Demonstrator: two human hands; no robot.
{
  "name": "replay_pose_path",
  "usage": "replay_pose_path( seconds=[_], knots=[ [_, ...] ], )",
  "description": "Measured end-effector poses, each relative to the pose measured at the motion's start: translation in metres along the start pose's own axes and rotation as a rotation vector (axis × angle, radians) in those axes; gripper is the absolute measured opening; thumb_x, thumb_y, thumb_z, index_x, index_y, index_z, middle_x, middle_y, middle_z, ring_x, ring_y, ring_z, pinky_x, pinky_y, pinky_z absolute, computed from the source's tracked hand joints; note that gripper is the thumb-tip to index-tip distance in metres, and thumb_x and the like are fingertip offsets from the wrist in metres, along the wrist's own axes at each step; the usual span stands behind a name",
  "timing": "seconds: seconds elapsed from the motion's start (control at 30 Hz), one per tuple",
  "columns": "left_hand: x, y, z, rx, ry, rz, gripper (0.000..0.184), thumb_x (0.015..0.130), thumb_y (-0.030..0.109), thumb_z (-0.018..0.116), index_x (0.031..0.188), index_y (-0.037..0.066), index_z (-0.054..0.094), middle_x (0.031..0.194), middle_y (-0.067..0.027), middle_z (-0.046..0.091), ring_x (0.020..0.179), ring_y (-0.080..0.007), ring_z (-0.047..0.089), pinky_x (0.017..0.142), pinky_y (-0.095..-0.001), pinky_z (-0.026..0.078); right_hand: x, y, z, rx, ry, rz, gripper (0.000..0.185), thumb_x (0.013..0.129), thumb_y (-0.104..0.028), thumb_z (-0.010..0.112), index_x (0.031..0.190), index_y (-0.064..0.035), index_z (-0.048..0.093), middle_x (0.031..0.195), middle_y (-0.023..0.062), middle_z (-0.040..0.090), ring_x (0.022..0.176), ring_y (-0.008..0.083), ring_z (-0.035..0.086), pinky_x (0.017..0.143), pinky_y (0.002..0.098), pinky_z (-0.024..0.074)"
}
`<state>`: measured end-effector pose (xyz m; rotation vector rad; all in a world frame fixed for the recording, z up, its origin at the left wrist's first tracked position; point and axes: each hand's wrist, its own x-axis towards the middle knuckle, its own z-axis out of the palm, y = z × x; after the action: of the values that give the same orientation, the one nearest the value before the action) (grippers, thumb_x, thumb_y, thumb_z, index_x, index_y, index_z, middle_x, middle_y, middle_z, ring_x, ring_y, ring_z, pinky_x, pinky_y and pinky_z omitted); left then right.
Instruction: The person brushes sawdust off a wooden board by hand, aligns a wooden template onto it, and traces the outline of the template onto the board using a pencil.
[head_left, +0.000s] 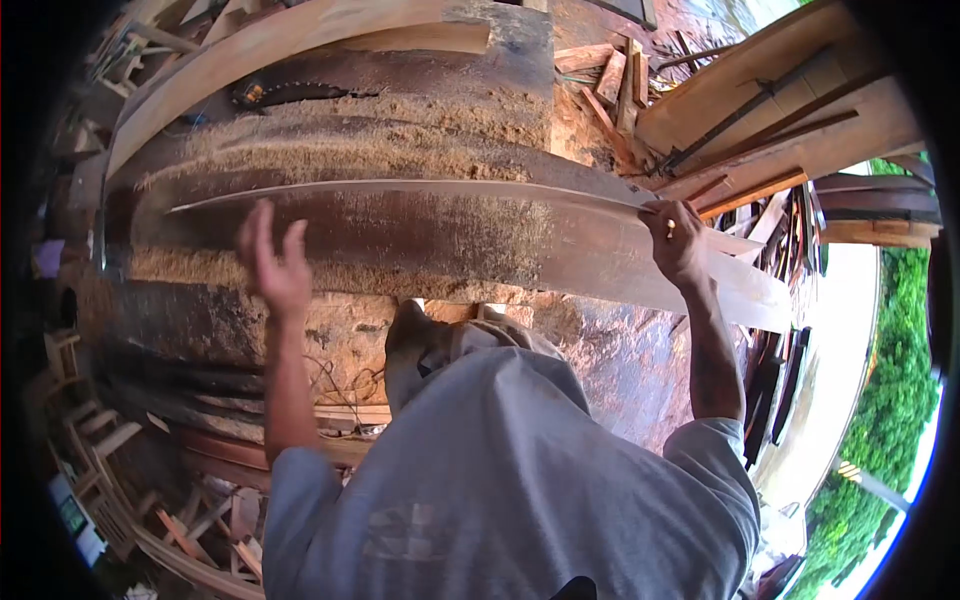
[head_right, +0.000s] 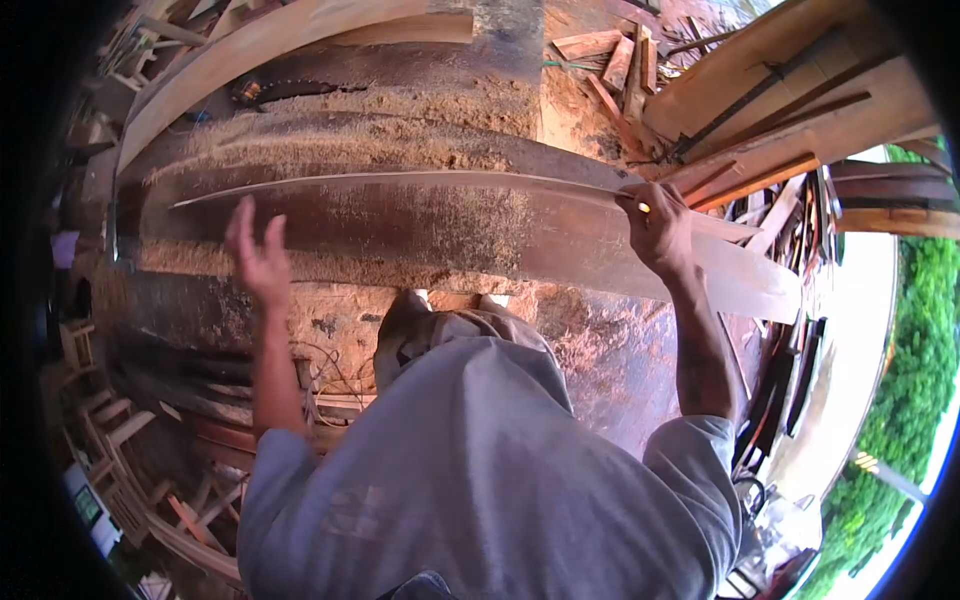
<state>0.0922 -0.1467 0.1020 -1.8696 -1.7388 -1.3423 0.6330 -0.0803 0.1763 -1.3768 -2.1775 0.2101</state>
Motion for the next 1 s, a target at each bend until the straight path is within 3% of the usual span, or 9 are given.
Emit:
replay_pose_path(
  seconds=[0.2, 0.23, 0.37, 0.4, 0.47, 0.53, 0.63, 0.83, 1.0],
  knots=[
    [0.06, 0.004, 0.0, 0.004, -0.448, 0.225, 0.082, 0.081, 0.026, 0.086, 0.151, 0.008, 0.047, 0.149, -0.0135, 0.054, 0.138, -0.0317, 0.05, 0.117, -0.0495, 0.037, 0.013, -0.054, -0.05, 0.191, -0.134, 0.032, 0.021, 0.081, 0.002, 0.075, 0.077, -0.0027, 0.055, 0.079, 0.0129, 0.069, 0.071, 0.0279, 0.066, 0.068, 0.0384, 0.0519],
    [0.058, 0.005, 0.008, 0.0, -0.567, 0.341, 0.089, 0.082, 0.032, 0.085, 0.156, 0.009, 0.041, 0.152, -0.0142, 0.051, 0.142, -0.0323, 0.047, 0.119, -0.0528, 0.033, 0.002, -0.044, -0.039, 0.308, -0.131, 0.036, 0.024, 0.081, 0.002, 0.076, 0.079, -0.0031, 0.053, 0.072, 0.0082, 0.057, 0.071, 0.0184, 0.058, 0.065, 0.0321, 0.0475],
    [0.012, -0.008, 0.038, -0.03, -0.978, 0.352, 0.096, 0.08, 0.042, 0.082, 0.159, 0.013, 0.037, 0.158, -0.0108, 0.045, 0.146, -0.0316, 0.041, 0.122, -0.0548, 0.028, -0.051, -0.001, 0.001, 0.236, -0.356, 0.463, 0.025, 0.089, -0.016, 0.078, 0.1, -0.0021, 0.06, 0.083, 0.0112, 0.062, 0.078, 0.0206, 0.059, 0.071, 0.0348, 0.0492],
    [0.008, -0.003, 0.042, -0.044, -0.98, 0.364, 0.096, 0.08, 0.042, 0.082, 0.159, 0.013, 0.037, 0.158, -0.0108, 0.045, 0.146, -0.0316, 0.041, 0.122, -0.0548, 0.028, -0.071, 0.022, 0.022, 0.139, -0.364, 0.504, 0.028, 0.09, -0.018, 0.078, 0.105, -0.0026, 0.061, 0.088, 0.0123, 0.063, 0.078, 0.0221, 0.06, 0.073, 0.0358, 0.0497],
    [-0.001, 0.011, 0.047, -0.095, -1.073, 0.36, 0.094, 0.08, 0.037, 0.083, 0.159, 0.013, 0.039, 0.157, -0.0101, 0.045, 0.145, -0.0322, 0.041, 0.123, -0.0545, 0.028, -0.086, 0.037, 0.047, -0.074, -0.148, 0.213, 0.036, 0.084, -0.015, 0.083, 0.104, -0.0008, 0.058, 0.128, 0.0188, 0.058, 0.104, 0.0322, 0.06, 0.079, 0.0398, 0.0523],
    [-0.001, 0.021, 0.045, -0.107, -1.065, 0.336, 0.088, 0.08, 0.031, 0.084, 0.156, 0.012, 0.043, 0.155, -0.0108, 0.046, 0.143, -0.0328, 0.043, 0.122, -0.0529, 0.03, -0.099, 0.043, 0.038, -0.298, -0.076, 0.143, 0.044, 0.079, -0.015, 0.087, 0.106, -0.0003, 0.055, 0.138, 0.019, 0.052, 0.115, 0.0366, 0.055, 0.088, 0.0425, 0.0513],
    [-0.008, 0.01, 0.043, -0.088, -1.016, 0.307, 0.081, 0.078, 0.025, 0.084, 0.15, 0.01, 0.05, 0.15, -0.0118, 0.052, 0.141, -0.0338, 0.045, 0.121, -0.052, 0.035, -0.132, 0.065, 0.012, 0.016, -0.2, 0.368, 0.048, 0.076, -0.02, 0.087, 0.106, -0.0017, 0.054, 0.137, 0.0206, 0.052, 0.124, 0.0411, 0.052, 0.1, 0.0479, 0.0444],
    [-0.009, 0.027, 0.035, -0.039, -1.04, 0.313, 0.072, 0.081, 0.019, 0.082, 0.147, 0.008, 0.054, 0.147, -0.0104, 0.056, 0.14, -0.0335, 0.047, 0.119, -0.0517, 0.037, -0.156, 0.074, -0.041, -0.04, -0.475, 0.26, 0.051, 0.068, -0.021, 0.091, 0.1, -0.004, 0.054, 0.139, 0.0165, 0.053, 0.125, 0.0408, 0.052, 0.101, 0.0478, 0.0457],
    [-0.01, 0.026, 0.032, 0.003, -1.002, 0.309, 0.067, 0.082, 0.013, 0.08, 0.144, 0.006, 0.056, 0.146, -0.0123, 0.058, 0.138, -0.0347, 0.049, 0.118, -0.0486, 0.04, -0.158, 0.087, -0.03, -0.02, -0.385, 0.154, 0.05, 0.067, -0.023, 0.093, 0.088, -0.0031, 0.052, 0.138, 0.0173, 0.055, 0.125, 0.0403, 0.053, 0.101, 0.0471, 0.0457]
  ],
)
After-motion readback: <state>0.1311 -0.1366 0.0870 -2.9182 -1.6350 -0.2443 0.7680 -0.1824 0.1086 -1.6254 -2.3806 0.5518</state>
